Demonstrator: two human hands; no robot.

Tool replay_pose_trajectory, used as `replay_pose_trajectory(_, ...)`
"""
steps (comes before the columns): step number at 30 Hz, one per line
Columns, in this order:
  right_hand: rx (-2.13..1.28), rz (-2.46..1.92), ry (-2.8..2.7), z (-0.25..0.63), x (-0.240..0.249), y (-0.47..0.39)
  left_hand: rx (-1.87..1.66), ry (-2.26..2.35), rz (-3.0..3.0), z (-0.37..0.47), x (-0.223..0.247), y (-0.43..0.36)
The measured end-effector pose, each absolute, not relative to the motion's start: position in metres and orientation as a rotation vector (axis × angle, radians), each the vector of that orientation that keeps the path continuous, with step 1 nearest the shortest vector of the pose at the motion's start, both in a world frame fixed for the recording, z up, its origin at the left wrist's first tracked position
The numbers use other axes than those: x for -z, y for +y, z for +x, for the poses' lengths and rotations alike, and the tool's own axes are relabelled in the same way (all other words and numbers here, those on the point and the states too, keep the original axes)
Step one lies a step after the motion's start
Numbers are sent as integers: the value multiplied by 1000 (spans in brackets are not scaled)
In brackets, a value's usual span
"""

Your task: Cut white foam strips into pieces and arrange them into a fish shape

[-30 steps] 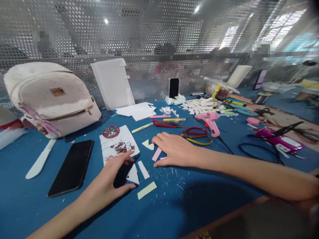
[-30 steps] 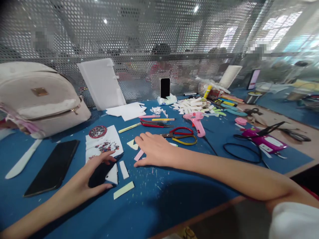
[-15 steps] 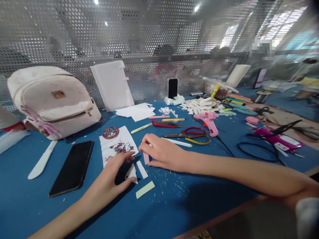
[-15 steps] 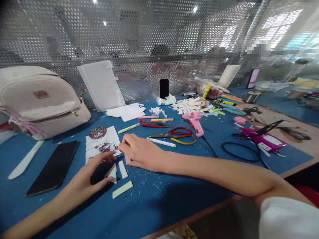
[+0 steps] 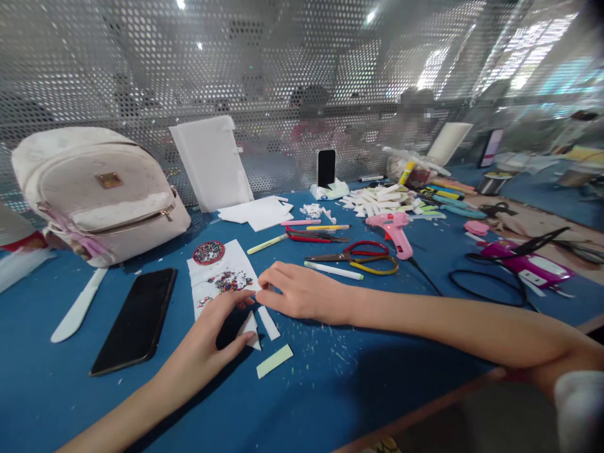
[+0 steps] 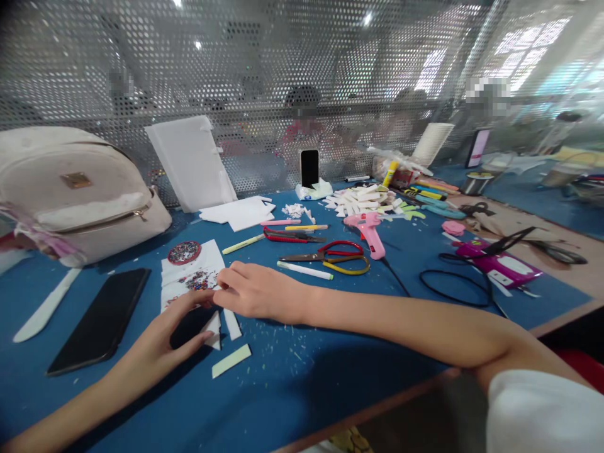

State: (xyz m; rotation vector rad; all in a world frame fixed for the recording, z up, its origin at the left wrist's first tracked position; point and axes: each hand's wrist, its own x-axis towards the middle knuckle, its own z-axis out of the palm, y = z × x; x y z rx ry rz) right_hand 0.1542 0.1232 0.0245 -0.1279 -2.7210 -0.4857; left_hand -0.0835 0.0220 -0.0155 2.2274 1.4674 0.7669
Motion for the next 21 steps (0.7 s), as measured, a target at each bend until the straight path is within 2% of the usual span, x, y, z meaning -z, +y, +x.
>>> replay_pose_trajectory(11,392,-63,-2829,153,-23,125,-757,1452,2214,-83,14,23)
replay_pose_trajectory(21,-467,-344,-2875,170,-33,118,-752,1528,2304,-83,17,20)
